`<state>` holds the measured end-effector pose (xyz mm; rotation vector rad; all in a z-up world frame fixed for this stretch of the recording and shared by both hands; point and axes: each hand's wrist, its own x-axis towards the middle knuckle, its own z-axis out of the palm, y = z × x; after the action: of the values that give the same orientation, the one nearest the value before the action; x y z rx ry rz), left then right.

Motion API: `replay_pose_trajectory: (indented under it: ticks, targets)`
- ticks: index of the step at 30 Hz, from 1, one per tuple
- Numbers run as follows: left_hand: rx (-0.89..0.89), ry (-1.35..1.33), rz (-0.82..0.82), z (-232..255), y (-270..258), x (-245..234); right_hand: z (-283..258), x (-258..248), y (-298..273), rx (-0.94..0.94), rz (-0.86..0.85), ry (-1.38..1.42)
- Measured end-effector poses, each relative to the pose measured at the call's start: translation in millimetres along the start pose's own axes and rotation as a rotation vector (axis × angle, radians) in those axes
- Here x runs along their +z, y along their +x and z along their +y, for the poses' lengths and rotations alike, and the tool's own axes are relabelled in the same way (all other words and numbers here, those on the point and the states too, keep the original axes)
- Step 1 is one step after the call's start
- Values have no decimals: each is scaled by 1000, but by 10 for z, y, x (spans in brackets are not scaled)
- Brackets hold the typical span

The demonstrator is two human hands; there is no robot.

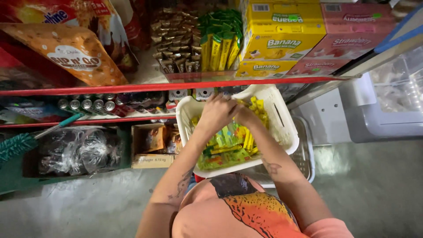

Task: Organizing and stocking small snack packets from a shelf into a white plastic basket.

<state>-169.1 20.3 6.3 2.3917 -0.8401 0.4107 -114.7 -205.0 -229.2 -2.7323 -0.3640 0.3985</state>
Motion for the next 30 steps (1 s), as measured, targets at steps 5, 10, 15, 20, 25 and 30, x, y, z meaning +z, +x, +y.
replay_pose_trajectory:
  ticks: [5, 10, 15, 20, 25, 30]
  targets:
    - [-328, -117, -297, -304, -415, 296, -284, -243, -27, 28, -144, -174]
    - [-395, -213, -90, -621, -687, 706, -831, -1212, -461, -28, -206, -9]
    - [-507, -594, -41, -676, -673, 680, -845, -1734, -832, 55, 121, 882]
    - [-661, -1226, -42, -256, -275, -77, -805, -1752, -967, -132, 406, 1600]
    - [-475, -1287, 423, -157, -23, -381, -1004, -1723, -983, -322, 403, 1583]
    - [-445, -711, 492, 80, 485, -1101, -1474, -2079, -1039, -168, 489, 1237]
